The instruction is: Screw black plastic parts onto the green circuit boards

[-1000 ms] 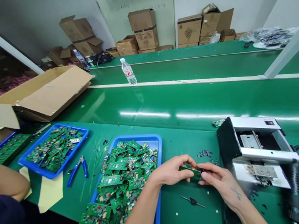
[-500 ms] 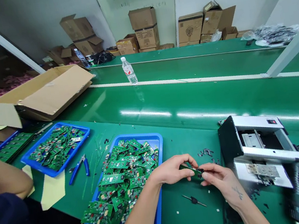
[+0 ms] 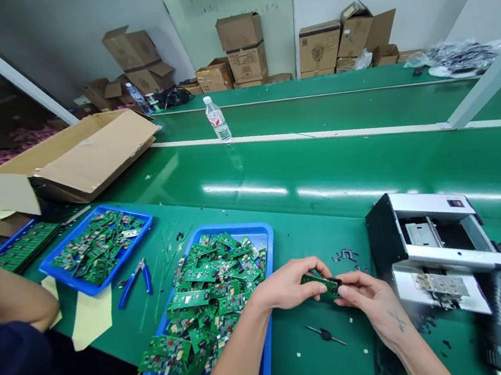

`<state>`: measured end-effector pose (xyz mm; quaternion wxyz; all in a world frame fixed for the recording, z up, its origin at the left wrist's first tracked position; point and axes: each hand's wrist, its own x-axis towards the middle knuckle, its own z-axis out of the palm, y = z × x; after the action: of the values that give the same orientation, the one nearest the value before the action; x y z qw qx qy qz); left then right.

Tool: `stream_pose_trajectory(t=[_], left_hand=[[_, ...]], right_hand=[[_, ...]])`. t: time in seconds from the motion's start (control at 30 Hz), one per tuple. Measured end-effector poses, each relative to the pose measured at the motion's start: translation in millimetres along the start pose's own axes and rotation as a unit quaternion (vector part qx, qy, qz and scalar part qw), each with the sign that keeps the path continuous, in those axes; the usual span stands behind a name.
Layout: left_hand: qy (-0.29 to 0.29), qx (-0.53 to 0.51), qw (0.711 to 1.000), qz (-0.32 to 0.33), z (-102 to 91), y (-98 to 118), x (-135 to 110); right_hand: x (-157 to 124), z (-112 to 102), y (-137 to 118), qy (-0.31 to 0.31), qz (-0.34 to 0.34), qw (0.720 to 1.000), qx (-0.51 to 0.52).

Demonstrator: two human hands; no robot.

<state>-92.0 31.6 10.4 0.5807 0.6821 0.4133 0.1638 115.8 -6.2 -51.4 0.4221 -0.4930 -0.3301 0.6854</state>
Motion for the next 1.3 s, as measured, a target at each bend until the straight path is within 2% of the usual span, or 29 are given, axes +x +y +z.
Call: stream_pose_trajectory(t=[0.43,0.63,0.83,0.97,1.07,1.2,1.3], left_hand=[[0.056,0.007,0.998,-0.002,4.6,11,-5],[0.07,-0.028,0.996,0.052,4.7,14,-7],[0.095,-0.026,0.995,0.003,6.9,11,-5],[0.077,-0.033,0.996,-0.013,9.4,4,-1],[0.068,-0.002,0.997,-0.024,9.2,6,-2],[0.1,0.055,0.994,0.002,5.6,14,-7],[0.09,0.062,0.994,0.011,2.9,15,-9]], right_hand=[[0,8,-2,0.03,-0.014,0.998,0.055],[2,11,2,0.049,-0.026,0.996,0.072],[-1,13,0,0.055,-0.035,0.994,0.091],[-5,14,-5,0.035,-0.04,0.993,0.105],[-6,15,-7,0.038,-0.044,0.992,0.112],[-4,16,-6,0.056,-0.041,0.991,0.119],[-5,16,-7,0.064,-0.035,0.99,0.122]])
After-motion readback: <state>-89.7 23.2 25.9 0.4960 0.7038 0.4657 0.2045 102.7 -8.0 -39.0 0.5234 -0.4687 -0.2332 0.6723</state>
